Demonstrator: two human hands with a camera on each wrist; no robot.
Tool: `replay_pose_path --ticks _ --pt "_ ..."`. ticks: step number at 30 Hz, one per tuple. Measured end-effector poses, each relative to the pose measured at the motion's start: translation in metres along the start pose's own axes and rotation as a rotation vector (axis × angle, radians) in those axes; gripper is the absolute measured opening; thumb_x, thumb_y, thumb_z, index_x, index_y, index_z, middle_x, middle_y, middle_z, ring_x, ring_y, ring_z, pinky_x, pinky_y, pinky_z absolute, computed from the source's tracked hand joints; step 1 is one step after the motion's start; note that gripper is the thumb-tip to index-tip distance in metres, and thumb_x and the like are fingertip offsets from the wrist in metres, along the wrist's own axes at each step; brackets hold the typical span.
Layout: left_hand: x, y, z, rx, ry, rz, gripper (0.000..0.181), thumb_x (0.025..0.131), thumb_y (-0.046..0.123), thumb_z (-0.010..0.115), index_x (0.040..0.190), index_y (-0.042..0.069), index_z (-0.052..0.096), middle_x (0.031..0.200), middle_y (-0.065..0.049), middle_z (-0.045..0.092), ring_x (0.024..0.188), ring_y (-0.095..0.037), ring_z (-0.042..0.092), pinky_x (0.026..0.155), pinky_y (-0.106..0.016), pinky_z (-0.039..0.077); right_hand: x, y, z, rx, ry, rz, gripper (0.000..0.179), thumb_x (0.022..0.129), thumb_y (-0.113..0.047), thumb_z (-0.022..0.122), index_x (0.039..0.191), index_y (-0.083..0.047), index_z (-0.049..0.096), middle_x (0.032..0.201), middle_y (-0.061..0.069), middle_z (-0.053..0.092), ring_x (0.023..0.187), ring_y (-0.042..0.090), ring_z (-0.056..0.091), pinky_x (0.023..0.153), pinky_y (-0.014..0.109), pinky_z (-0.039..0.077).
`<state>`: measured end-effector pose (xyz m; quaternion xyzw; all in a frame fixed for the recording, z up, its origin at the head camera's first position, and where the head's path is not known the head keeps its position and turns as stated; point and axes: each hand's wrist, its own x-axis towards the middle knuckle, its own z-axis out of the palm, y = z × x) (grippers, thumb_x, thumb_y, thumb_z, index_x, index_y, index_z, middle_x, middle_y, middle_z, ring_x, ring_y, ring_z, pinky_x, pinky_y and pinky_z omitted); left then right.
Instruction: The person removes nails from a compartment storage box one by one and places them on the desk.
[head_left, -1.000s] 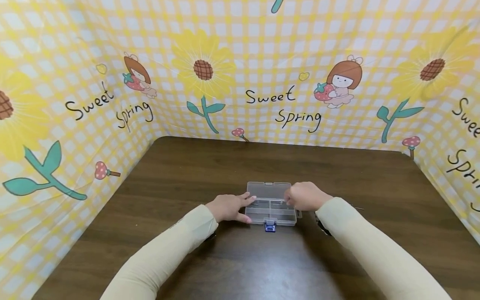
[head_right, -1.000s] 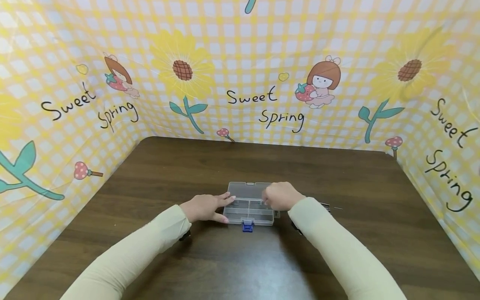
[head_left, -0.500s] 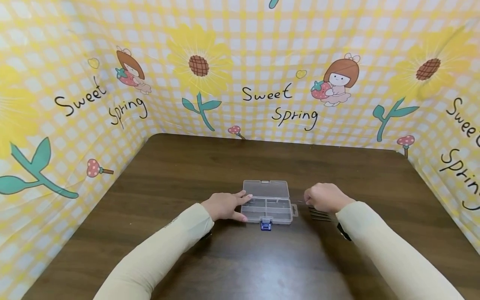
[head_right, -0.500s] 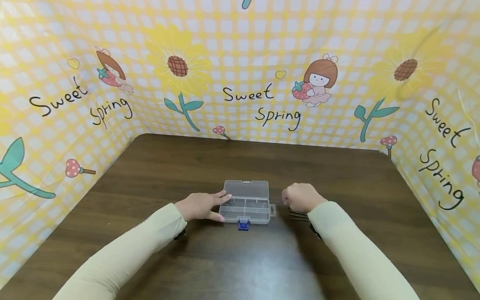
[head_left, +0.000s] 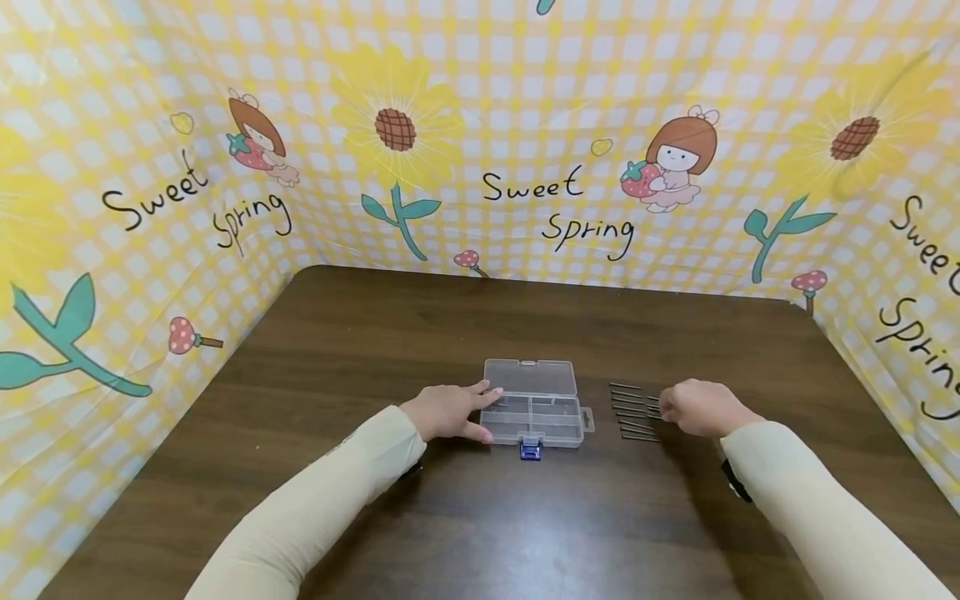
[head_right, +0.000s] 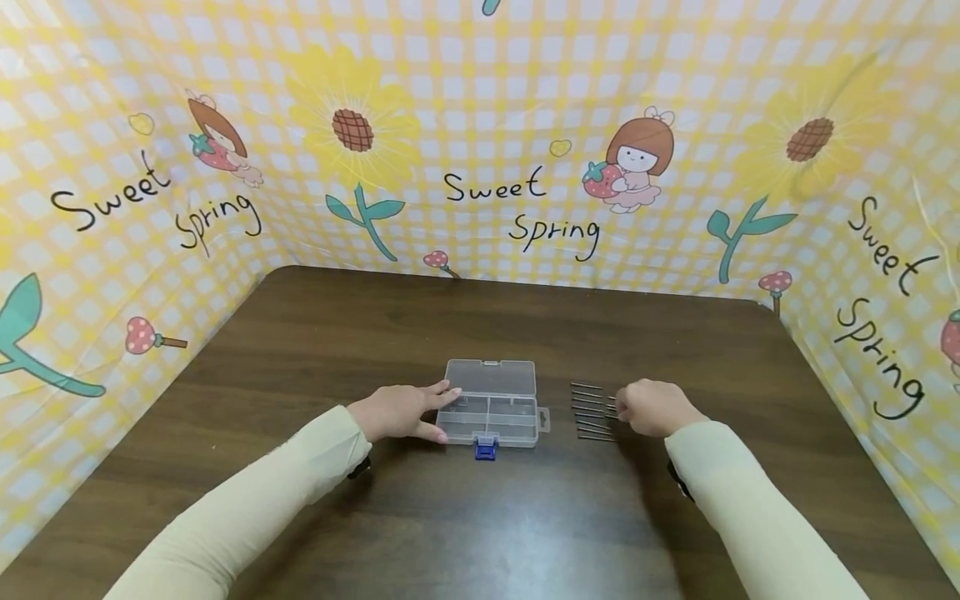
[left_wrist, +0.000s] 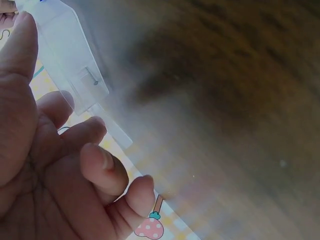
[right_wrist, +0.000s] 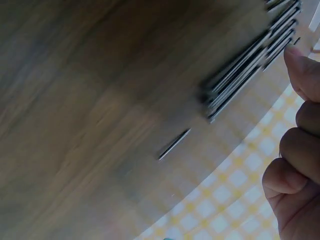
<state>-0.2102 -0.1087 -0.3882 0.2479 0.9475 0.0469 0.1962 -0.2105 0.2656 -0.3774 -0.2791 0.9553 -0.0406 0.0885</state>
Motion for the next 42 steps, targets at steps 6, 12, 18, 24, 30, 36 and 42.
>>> replay_pose_path --ticks 6,12,18,24,30,36,42 --pt "0.000 0.000 0.000 -0.015 0.002 0.010 0.078 0.084 0.049 0.066 0.151 0.024 0.033 0.155 -0.003 0.029 0.131 -0.028 0.044 0.094 -0.046 0.043 -0.015 0.015 -0.003 0.013 -0.023 0.053 0.015 0.085 -0.001 0.061 0.075 -0.013 0.062 0.072 -0.005 0.055 0.063 0.011 0.044 0.058 0.034 0.040" --pt "-0.001 0.000 0.000 -0.009 -0.002 0.005 0.078 0.084 0.049 0.065 0.151 0.025 0.032 0.155 -0.003 0.028 0.131 -0.028 0.044 0.095 -0.045 0.043 -0.024 0.027 -0.008 0.007 -0.029 0.079 0.013 0.083 -0.001 0.061 0.079 -0.012 0.068 0.077 -0.003 0.063 0.066 0.011 0.051 0.059 0.038 0.046" --pt "-0.002 0.000 0.001 -0.002 0.013 0.016 0.078 0.084 0.050 0.065 0.150 0.024 0.034 0.155 -0.004 0.030 0.129 -0.028 0.046 0.091 -0.043 0.045 -0.032 0.041 -0.008 0.005 -0.032 0.099 0.014 0.083 0.000 0.060 0.075 -0.012 0.062 0.072 -0.004 0.054 0.063 0.012 0.043 0.056 0.034 0.039" --pt "-0.003 0.000 0.002 -0.006 0.025 0.021 0.078 0.083 0.049 0.066 0.150 0.024 0.036 0.154 -0.004 0.031 0.129 -0.028 0.047 0.094 -0.043 0.044 -0.039 0.051 -0.005 0.005 -0.024 0.115 0.020 0.082 0.002 0.057 0.070 -0.014 0.054 0.067 -0.006 0.047 0.061 0.011 0.040 0.055 0.033 0.034" --pt "-0.003 0.000 0.002 -0.002 0.026 0.014 0.078 0.083 0.049 0.066 0.150 0.024 0.035 0.154 -0.004 0.031 0.129 -0.028 0.047 0.092 -0.043 0.045 -0.040 0.054 -0.001 -0.009 -0.029 0.123 0.019 0.081 0.003 0.057 0.071 -0.013 0.058 0.070 -0.004 0.051 0.062 0.012 0.042 0.056 0.034 0.037" --pt "-0.002 0.000 0.002 0.007 0.030 0.014 0.078 0.083 0.050 0.066 0.150 0.024 0.035 0.154 -0.004 0.031 0.129 -0.027 0.047 0.091 -0.043 0.045 -0.041 0.053 0.003 -0.026 -0.027 0.123 0.017 0.081 0.003 0.059 0.072 -0.012 0.059 0.071 -0.003 0.053 0.063 0.013 0.042 0.055 0.034 0.038" --pt "-0.002 0.000 0.003 0.012 0.032 0.010 0.078 0.083 0.050 0.066 0.150 0.024 0.036 0.154 -0.004 0.031 0.129 -0.025 0.047 0.093 -0.043 0.044 -0.038 0.051 0.007 -0.014 -0.030 0.116 0.021 0.081 0.003 0.061 0.069 -0.014 0.055 0.068 -0.005 0.048 0.061 0.012 0.041 0.055 0.033 0.036"
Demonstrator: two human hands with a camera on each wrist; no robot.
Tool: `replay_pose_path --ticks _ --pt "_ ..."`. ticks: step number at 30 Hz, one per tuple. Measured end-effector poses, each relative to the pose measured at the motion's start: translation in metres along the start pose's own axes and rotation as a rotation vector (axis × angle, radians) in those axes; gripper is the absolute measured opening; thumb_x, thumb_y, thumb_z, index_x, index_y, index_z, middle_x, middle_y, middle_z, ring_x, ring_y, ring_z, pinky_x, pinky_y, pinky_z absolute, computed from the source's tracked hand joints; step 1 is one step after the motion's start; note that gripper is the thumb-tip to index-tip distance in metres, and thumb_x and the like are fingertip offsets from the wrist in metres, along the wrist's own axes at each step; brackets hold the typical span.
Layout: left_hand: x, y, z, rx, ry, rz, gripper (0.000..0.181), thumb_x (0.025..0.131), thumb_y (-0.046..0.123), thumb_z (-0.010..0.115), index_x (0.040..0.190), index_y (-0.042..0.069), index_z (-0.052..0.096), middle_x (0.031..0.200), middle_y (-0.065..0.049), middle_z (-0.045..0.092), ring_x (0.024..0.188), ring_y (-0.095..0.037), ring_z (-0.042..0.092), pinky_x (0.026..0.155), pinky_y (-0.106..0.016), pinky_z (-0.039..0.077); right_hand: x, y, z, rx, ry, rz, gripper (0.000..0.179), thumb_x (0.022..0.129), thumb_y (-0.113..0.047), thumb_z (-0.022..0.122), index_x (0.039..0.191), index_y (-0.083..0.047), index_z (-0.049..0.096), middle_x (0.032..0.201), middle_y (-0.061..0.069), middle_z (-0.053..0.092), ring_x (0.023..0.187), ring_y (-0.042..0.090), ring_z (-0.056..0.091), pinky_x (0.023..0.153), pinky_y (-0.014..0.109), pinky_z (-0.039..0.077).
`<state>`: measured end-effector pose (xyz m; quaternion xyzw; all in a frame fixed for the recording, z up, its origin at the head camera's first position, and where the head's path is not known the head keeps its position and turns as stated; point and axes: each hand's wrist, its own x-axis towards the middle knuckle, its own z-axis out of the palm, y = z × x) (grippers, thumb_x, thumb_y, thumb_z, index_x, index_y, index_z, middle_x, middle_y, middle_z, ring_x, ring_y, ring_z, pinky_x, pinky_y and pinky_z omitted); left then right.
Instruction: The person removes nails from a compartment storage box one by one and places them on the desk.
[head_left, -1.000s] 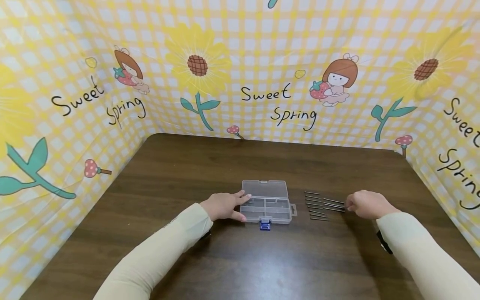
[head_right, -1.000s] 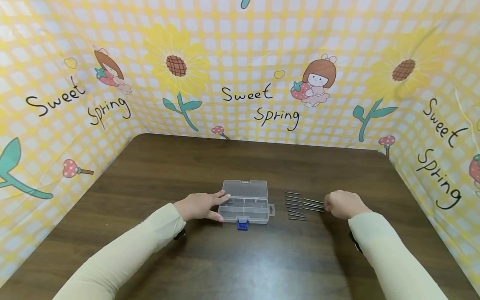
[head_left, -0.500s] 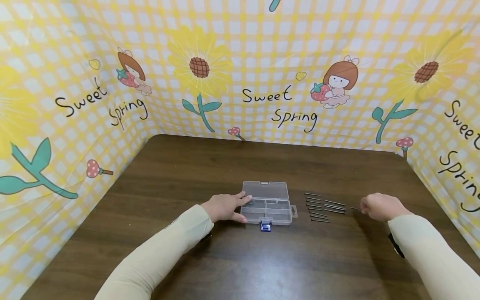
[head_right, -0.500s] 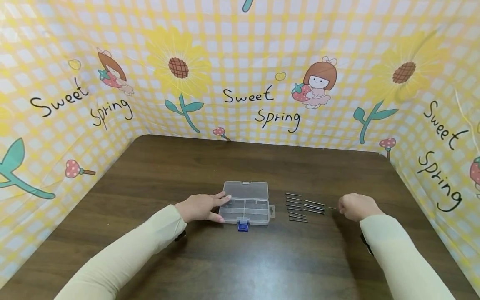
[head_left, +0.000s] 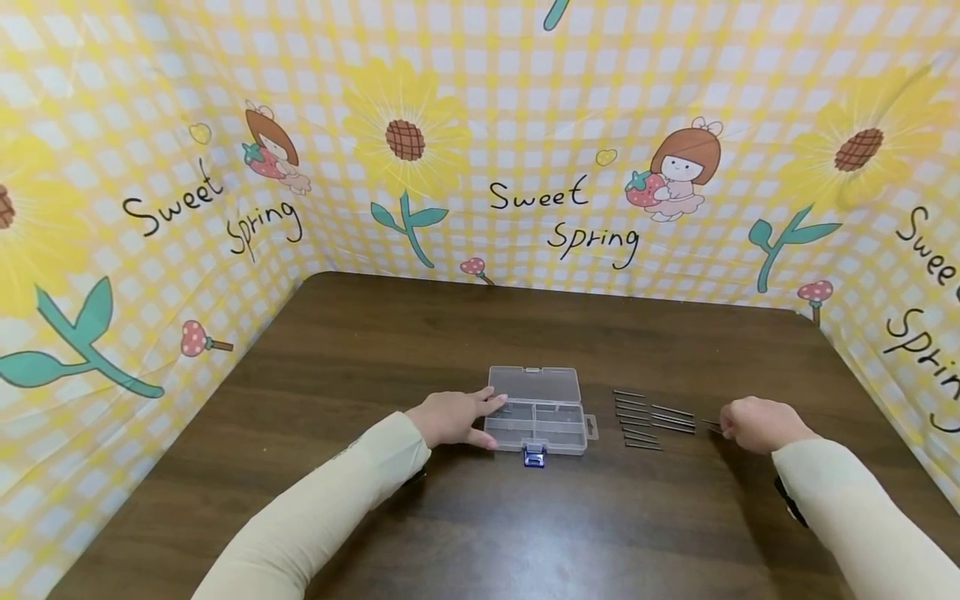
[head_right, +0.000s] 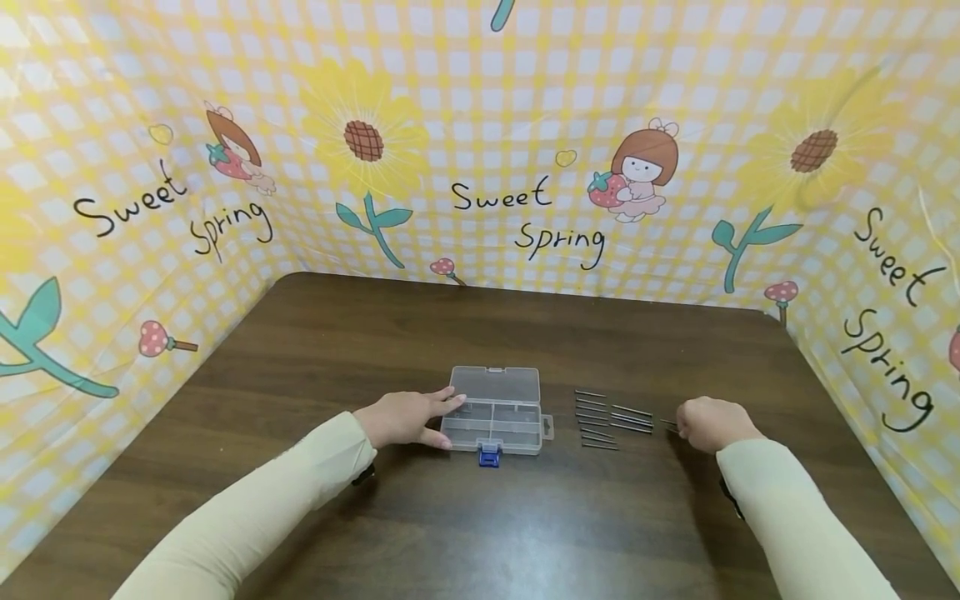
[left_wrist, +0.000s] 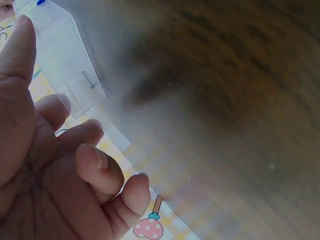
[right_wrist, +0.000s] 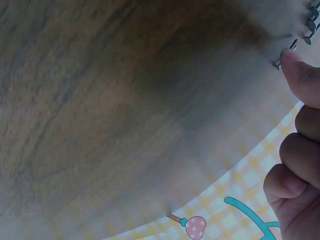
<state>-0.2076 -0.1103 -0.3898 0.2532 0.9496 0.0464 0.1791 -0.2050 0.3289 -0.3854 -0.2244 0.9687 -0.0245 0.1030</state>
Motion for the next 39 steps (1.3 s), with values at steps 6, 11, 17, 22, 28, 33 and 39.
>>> replay_pose_path --ticks 6,11,17,22,28,33,39 --pt "0.000 0.000 0.001 0.005 0.006 0.001 0.078 0.083 0.050 0.067 0.149 0.024 0.037 0.153 -0.004 0.032 0.128 -0.026 0.048 0.092 -0.044 0.044 0.002 0.000 0.005 -0.013 0.010 -0.008 0.024 0.080 0.003 0.060 0.067 -0.015 0.053 0.066 -0.005 0.047 0.059 0.012 0.039 0.054 0.033 0.034" --pt "0.000 0.001 0.000 -0.003 0.001 0.001 0.078 0.083 0.049 0.067 0.150 0.023 0.036 0.154 -0.005 0.032 0.129 -0.027 0.047 0.094 -0.045 0.044 0.004 -0.001 0.004 -0.018 0.017 -0.004 0.025 0.080 0.004 0.060 0.066 -0.015 0.052 0.066 -0.005 0.046 0.060 0.012 0.038 0.054 0.032 0.034" --pt "0.001 0.000 0.002 -0.004 0.005 0.007 0.077 0.083 0.049 0.066 0.150 0.023 0.036 0.154 -0.005 0.032 0.128 -0.027 0.048 0.094 -0.045 0.044 0.004 -0.002 0.000 -0.001 0.001 0.010 0.022 0.081 0.002 0.061 0.067 -0.014 0.054 0.066 -0.005 0.047 0.060 0.011 0.040 0.054 0.032 0.036" --pt "0.001 0.000 0.003 -0.003 0.011 0.009 0.077 0.083 0.049 0.066 0.150 0.023 0.036 0.154 -0.005 0.032 0.128 -0.027 0.048 0.094 -0.045 0.044 0.005 -0.002 -0.001 0.005 -0.002 0.009 0.023 0.081 0.000 0.062 0.066 -0.015 0.053 0.064 -0.006 0.045 0.059 0.010 0.038 0.053 0.031 0.034" --pt "0.001 0.000 0.002 -0.001 0.011 0.011 0.077 0.083 0.050 0.066 0.149 0.023 0.037 0.154 -0.005 0.032 0.128 -0.026 0.048 0.091 -0.043 0.046 0.007 0.000 -0.003 -0.032 0.015 -0.005 0.014 0.081 -0.005 0.065 0.072 -0.014 0.063 0.069 -0.004 0.057 0.061 0.010 0.046 0.053 0.037 0.043" --pt "0.001 -0.001 0.003 0.003 0.005 0.005 0.078 0.083 0.051 0.065 0.150 0.024 0.035 0.154 -0.004 0.031 0.128 -0.027 0.048 0.091 -0.044 0.046 0.012 -0.004 -0.008 -0.003 0.042 -0.021 0.008 0.085 -0.010 0.065 0.078 -0.015 0.067 0.072 -0.004 0.061 0.063 0.012 0.053 0.055 0.039 0.044" --pt "0.001 -0.001 0.003 0.024 0.013 0.007 0.078 0.083 0.052 0.065 0.150 0.024 0.036 0.154 -0.004 0.031 0.126 -0.027 0.049 0.086 -0.042 0.048 0.022 -0.023 -0.010 0.073 0.079 -0.039 0.009 0.087 -0.013 0.065 0.092 -0.008 0.071 0.088 0.006 0.070 0.078 0.025 0.066 0.064 0.046 0.050"
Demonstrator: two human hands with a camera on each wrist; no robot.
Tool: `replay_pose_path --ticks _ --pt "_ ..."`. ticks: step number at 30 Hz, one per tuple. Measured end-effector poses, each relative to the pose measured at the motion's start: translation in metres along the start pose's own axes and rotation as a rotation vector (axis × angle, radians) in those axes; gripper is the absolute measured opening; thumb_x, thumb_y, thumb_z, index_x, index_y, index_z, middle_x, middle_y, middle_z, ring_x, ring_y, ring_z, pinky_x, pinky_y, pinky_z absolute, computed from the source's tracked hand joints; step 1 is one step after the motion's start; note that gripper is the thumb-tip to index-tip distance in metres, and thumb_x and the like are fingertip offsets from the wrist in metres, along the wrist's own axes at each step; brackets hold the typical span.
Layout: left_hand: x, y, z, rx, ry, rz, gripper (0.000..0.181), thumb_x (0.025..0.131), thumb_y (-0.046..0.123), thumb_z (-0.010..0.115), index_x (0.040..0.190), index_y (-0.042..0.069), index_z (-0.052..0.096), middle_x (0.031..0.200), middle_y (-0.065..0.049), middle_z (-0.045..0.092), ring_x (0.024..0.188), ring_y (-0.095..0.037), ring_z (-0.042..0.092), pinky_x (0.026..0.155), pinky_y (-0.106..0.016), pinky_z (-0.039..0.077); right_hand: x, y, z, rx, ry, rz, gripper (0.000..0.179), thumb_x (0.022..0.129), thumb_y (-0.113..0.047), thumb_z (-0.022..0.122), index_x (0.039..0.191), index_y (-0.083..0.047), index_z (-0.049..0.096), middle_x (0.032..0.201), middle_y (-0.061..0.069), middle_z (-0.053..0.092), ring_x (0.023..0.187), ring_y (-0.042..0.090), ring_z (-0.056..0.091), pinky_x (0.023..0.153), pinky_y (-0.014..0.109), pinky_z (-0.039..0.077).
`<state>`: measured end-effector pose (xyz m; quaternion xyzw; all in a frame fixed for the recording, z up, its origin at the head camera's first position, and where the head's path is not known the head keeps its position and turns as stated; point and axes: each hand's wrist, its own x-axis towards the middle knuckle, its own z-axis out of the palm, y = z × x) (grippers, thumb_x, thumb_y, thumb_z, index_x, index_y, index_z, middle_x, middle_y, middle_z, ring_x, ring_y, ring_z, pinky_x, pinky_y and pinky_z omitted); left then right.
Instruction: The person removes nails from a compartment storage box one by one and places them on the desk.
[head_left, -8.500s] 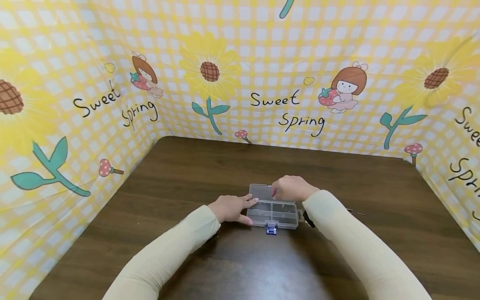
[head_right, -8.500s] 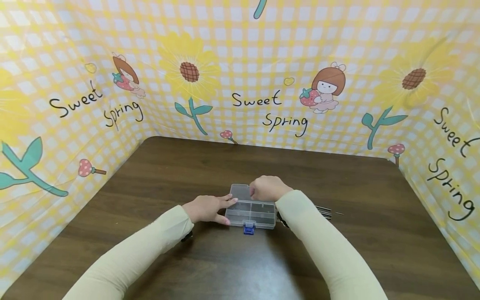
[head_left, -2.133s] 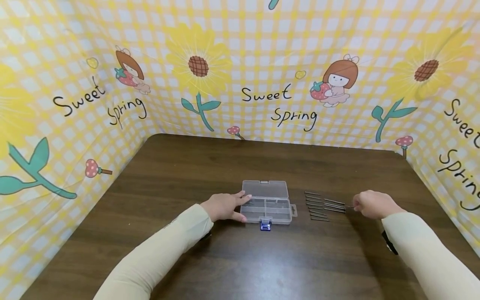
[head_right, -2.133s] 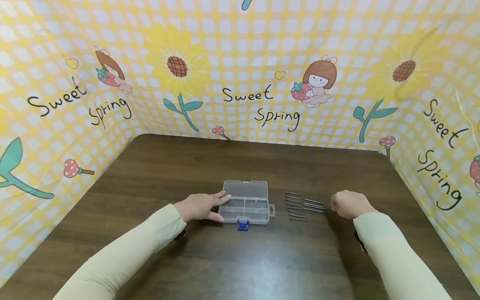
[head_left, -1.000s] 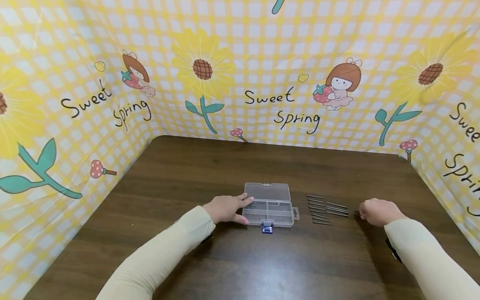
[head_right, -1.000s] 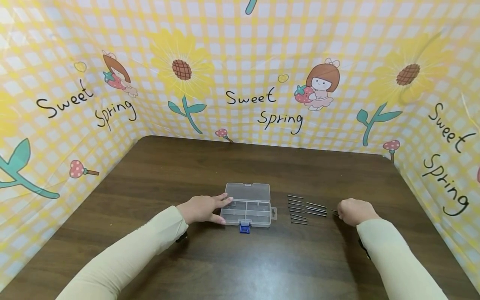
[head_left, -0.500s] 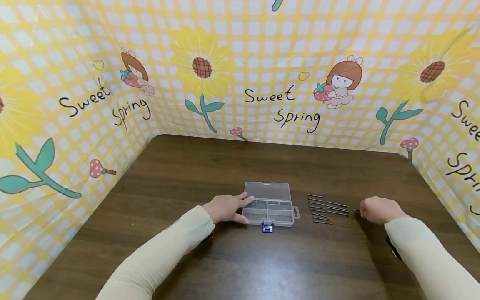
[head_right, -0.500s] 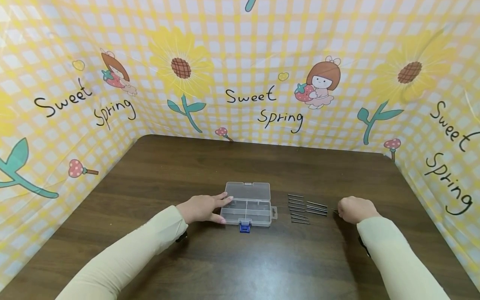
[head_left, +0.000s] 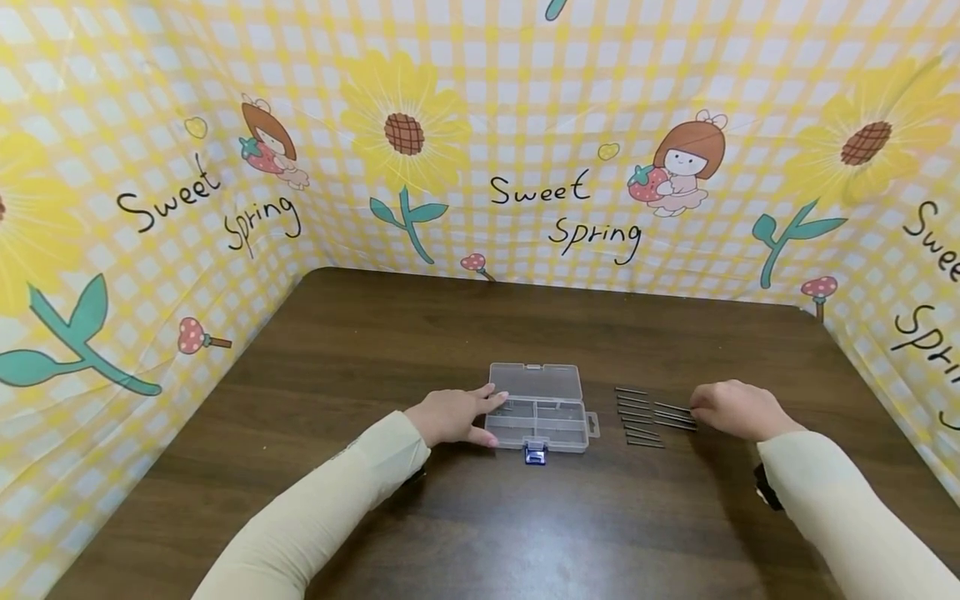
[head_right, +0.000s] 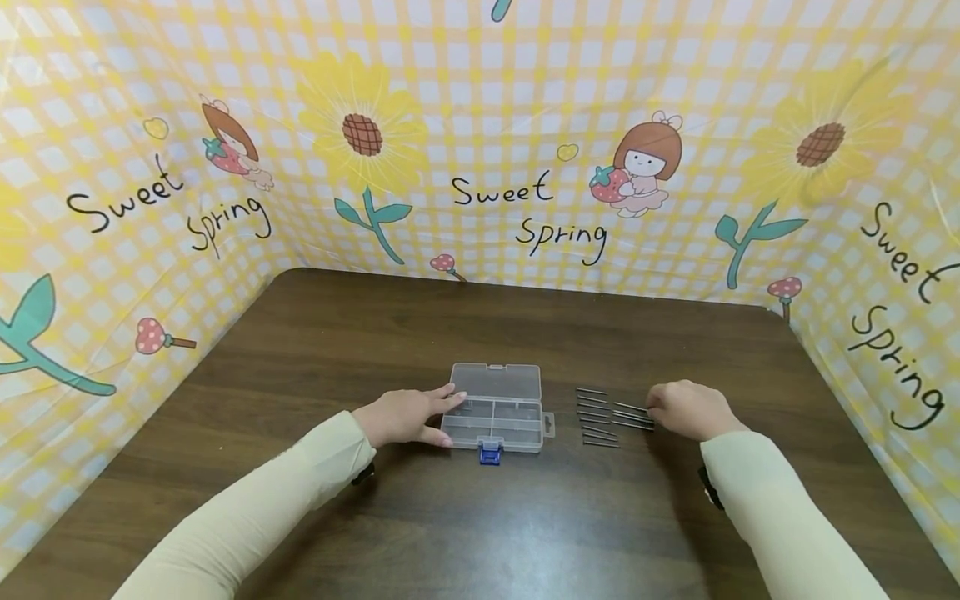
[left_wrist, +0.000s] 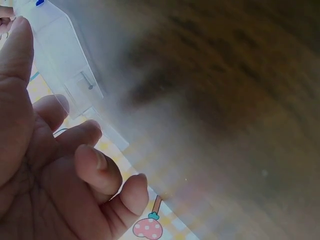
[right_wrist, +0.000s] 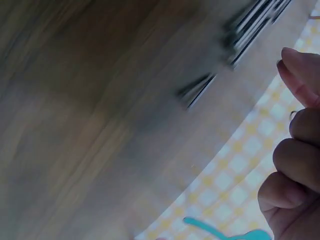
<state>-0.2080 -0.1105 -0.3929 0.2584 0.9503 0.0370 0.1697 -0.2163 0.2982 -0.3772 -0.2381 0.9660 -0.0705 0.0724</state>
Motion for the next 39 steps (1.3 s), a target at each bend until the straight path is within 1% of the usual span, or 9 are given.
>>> replay_pose_path --ticks 4,8,15,19,21,26,32,37,39 --pt "-0.001 0.001 -0.002 0.023 0.006 -0.013 0.078 0.082 0.052 0.066 0.149 0.025 0.037 0.153 -0.003 0.033 0.127 -0.025 0.049 0.086 -0.041 0.048 0.011 -0.015 0.000 0.034 0.027 -0.008 0.011 0.089 -0.013 0.064 0.095 -0.006 0.071 0.090 0.007 0.070 0.076 0.024 0.066 0.064 0.046 0.050" --pt "-0.002 0.003 -0.003 0.035 0.003 -0.015 0.078 0.082 0.053 0.065 0.149 0.025 0.037 0.153 -0.003 0.034 0.126 -0.025 0.049 0.085 -0.041 0.048 0.023 -0.029 0.000 0.046 0.056 -0.024 0.012 0.089 -0.014 0.064 0.095 -0.007 0.072 0.090 0.006 0.071 0.076 0.022 0.065 0.065 0.044 0.050" --pt "-0.003 0.003 -0.003 0.026 -0.004 -0.026 0.078 0.083 0.052 0.065 0.149 0.025 0.037 0.153 -0.003 0.033 0.127 -0.025 0.049 0.085 -0.040 0.048 0.042 -0.048 0.004 0.069 0.052 -0.044 0.013 0.091 -0.015 0.062 0.097 -0.009 0.072 0.094 0.006 0.071 0.082 0.025 0.066 0.067 0.046 0.051" --pt "-0.004 0.004 -0.003 0.019 -0.002 -0.020 0.078 0.083 0.052 0.065 0.149 0.025 0.037 0.153 -0.002 0.033 0.127 -0.025 0.049 0.082 -0.039 0.049 0.050 -0.058 0.009 0.077 0.068 -0.074 0.012 0.090 -0.015 0.063 0.096 -0.010 0.072 0.093 0.005 0.071 0.081 0.024 0.067 0.068 0.046 0.051" --pt "-0.003 0.004 -0.003 0.016 -0.003 -0.017 0.078 0.083 0.052 0.065 0.150 0.025 0.036 0.153 -0.001 0.033 0.127 -0.025 0.049 0.082 -0.039 0.048 0.055 -0.064 0.012 0.081 0.073 -0.094 0.011 0.090 -0.014 0.063 0.095 -0.010 0.072 0.092 0.004 0.071 0.080 0.022 0.066 0.068 0.045 0.051" --pt "-0.004 0.005 -0.005 0.014 -0.009 -0.022 0.078 0.083 0.052 0.066 0.150 0.026 0.036 0.154 -0.001 0.032 0.127 -0.025 0.049 0.087 -0.041 0.047 0.070 -0.084 0.013 0.080 0.076 -0.130 0.012 0.090 -0.015 0.063 0.095 -0.011 0.072 0.091 0.002 0.071 0.080 0.021 0.066 0.068 0.043 0.051" --pt "-0.004 0.003 -0.004 0.009 -0.008 -0.011 0.078 0.082 0.053 0.066 0.149 0.026 0.037 0.153 -0.001 0.033 0.125 -0.025 0.051 0.086 -0.043 0.048 0.085 -0.108 0.011 0.076 0.076 -0.154 0.014 0.091 -0.017 0.063 0.100 -0.009 0.072 0.094 0.003 0.072 0.082 0.021 0.067 0.069 0.042 0.052" --pt "-0.003 0.001 -0.005 -0.001 -0.029 -0.008 0.079 0.083 0.054 0.065 0.150 0.027 0.034 0.154 0.000 0.030 0.127 -0.025 0.049 0.091 -0.045 0.045 0.094 -0.126 0.008 0.049 0.078 -0.185 0.016 0.091 -0.018 0.064 0.101 -0.009 0.073 0.097 0.004 0.072 0.085 0.021 0.067 0.071 0.041 0.052" --pt "-0.002 0.000 -0.006 0.002 -0.038 -0.013 0.080 0.082 0.056 0.064 0.150 0.027 0.033 0.154 0.000 0.030 0.128 -0.025 0.048 0.092 -0.045 0.045 0.098 -0.133 0.008 0.032 0.074 -0.206 0.016 0.091 -0.017 0.063 0.101 -0.010 0.073 0.097 0.003 0.072 0.084 0.020 0.068 0.071 0.040 0.052"
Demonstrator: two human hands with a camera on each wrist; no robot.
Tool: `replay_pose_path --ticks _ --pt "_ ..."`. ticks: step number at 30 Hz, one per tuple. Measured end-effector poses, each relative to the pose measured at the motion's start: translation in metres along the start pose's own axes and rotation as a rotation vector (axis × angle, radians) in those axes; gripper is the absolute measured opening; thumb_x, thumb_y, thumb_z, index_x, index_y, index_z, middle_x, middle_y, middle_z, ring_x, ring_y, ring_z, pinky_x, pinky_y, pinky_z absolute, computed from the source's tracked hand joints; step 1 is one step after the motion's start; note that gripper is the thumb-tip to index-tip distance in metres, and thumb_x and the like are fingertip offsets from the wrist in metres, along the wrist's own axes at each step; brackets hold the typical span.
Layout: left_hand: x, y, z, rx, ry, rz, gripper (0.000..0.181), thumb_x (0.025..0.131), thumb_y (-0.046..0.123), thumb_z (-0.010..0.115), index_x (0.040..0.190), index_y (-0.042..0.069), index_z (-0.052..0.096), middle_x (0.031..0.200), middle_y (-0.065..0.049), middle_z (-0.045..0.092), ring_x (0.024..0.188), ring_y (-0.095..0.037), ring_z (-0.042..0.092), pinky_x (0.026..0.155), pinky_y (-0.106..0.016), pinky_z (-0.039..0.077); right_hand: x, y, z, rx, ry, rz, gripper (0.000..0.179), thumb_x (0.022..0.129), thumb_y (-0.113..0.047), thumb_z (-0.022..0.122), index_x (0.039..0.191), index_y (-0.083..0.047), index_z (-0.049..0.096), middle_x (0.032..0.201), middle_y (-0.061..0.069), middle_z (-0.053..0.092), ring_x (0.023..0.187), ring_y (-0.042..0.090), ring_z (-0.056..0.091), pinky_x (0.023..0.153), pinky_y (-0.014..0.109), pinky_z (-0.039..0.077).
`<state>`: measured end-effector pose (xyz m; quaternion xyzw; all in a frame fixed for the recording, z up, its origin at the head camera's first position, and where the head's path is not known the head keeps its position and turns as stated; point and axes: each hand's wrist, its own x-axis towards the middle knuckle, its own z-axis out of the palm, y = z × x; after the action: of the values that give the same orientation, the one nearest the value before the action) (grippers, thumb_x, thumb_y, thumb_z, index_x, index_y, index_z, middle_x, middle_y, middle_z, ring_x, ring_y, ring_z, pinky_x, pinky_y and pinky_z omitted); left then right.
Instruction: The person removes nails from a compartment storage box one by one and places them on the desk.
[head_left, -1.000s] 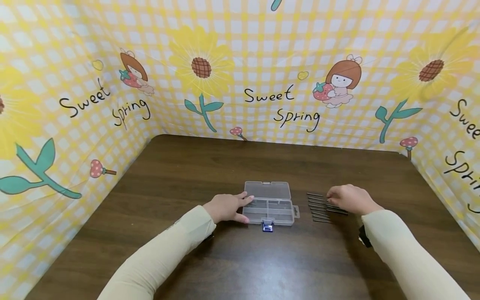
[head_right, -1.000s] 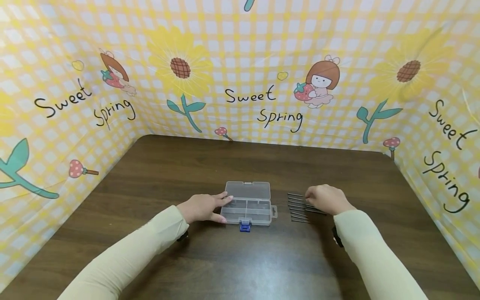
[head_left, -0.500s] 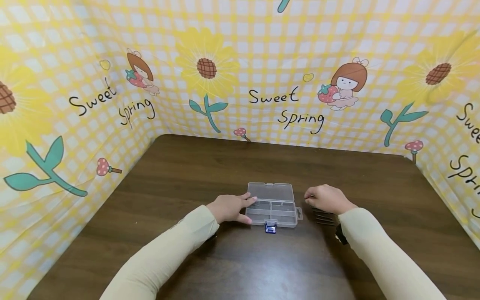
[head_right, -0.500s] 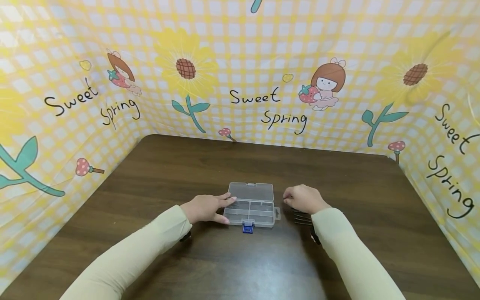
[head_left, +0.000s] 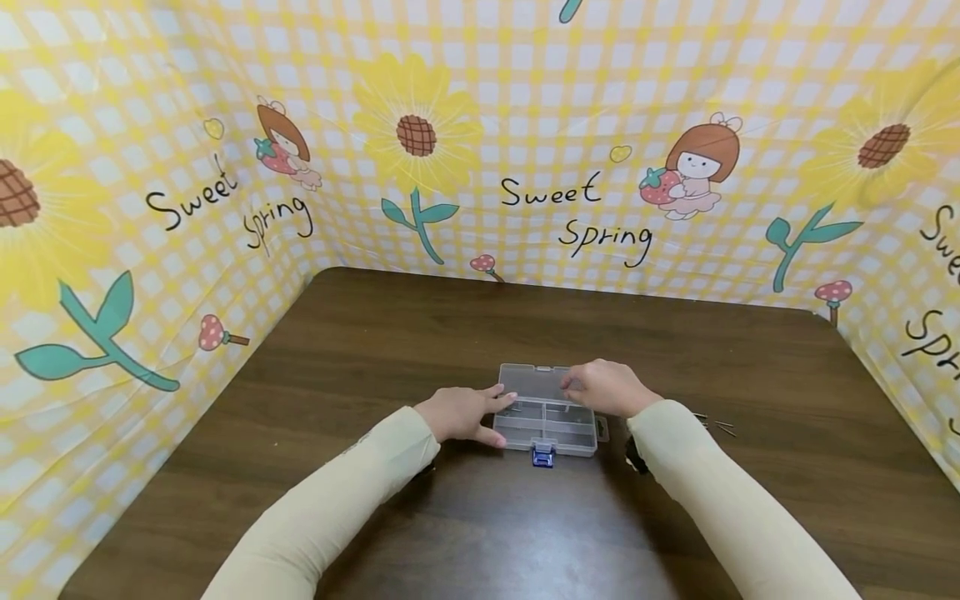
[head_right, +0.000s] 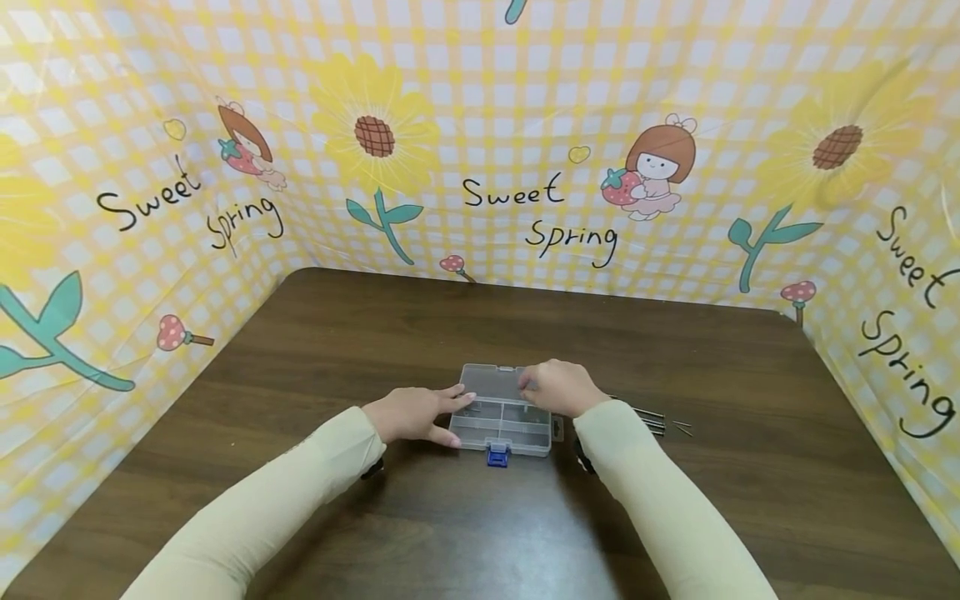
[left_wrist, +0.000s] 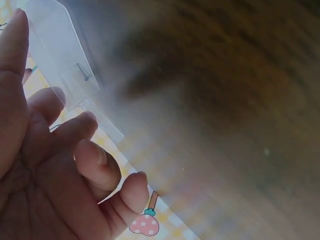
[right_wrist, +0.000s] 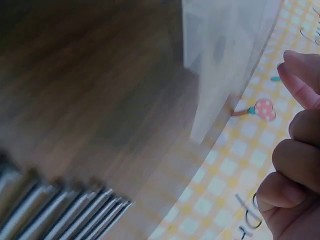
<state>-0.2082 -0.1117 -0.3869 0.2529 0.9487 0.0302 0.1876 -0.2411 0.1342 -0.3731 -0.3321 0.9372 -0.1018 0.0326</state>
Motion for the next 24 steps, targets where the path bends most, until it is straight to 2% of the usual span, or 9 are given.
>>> replay_pose_path --ticks 6,14,17,21,24 --pt "0.002 0.000 -0.001 0.013 -0.002 -0.015 0.080 0.081 0.056 0.065 0.150 0.028 0.034 0.154 0.001 0.031 0.127 -0.025 0.049 0.087 -0.043 0.047 0.015 -0.017 0.002 -0.034 -0.016 -0.045 0.016 0.091 -0.015 0.062 0.101 -0.013 0.074 0.098 0.001 0.072 0.084 0.018 0.068 0.068 0.036 0.052" --pt "0.001 0.000 0.001 -0.033 0.003 -0.009 0.080 0.082 0.053 0.066 0.150 0.028 0.034 0.155 0.002 0.030 0.127 -0.025 0.049 0.083 -0.044 0.048 0.030 -0.035 0.011 -0.035 -0.127 -0.073 0.016 0.090 -0.018 0.063 0.101 -0.015 0.075 0.099 -0.001 0.072 0.086 0.016 0.067 0.070 0.038 0.053" --pt "0.002 -0.001 0.002 -0.030 0.010 -0.005 0.079 0.082 0.053 0.066 0.150 0.028 0.034 0.155 0.002 0.030 0.126 -0.025 0.050 0.081 -0.044 0.048 0.034 -0.040 0.015 -0.049 -0.139 -0.093 0.017 0.091 -0.019 0.063 0.101 -0.015 0.076 0.099 -0.002 0.072 0.087 0.015 0.067 0.069 0.036 0.053" --pt "0.002 -0.002 0.002 -0.034 0.012 0.003 0.079 0.083 0.053 0.066 0.150 0.028 0.033 0.155 0.002 0.030 0.127 -0.025 0.049 0.084 -0.045 0.047 0.038 -0.045 0.019 -0.084 -0.124 -0.124 0.016 0.092 -0.019 0.064 0.100 -0.014 0.077 0.093 -0.001 0.072 0.080 0.016 0.064 0.070 0.038 0.053" --pt "0.001 -0.002 0.002 -0.048 0.008 0.006 0.079 0.083 0.052 0.066 0.151 0.028 0.033 0.155 0.002 0.029 0.128 -0.026 0.047 0.088 -0.046 0.046 0.039 -0.048 0.021 -0.106 -0.127 -0.149 0.014 0.092 -0.017 0.063 0.092 -0.014 0.077 0.083 -0.002 0.070 0.071 0.014 0.060 0.071 0.039 0.052"
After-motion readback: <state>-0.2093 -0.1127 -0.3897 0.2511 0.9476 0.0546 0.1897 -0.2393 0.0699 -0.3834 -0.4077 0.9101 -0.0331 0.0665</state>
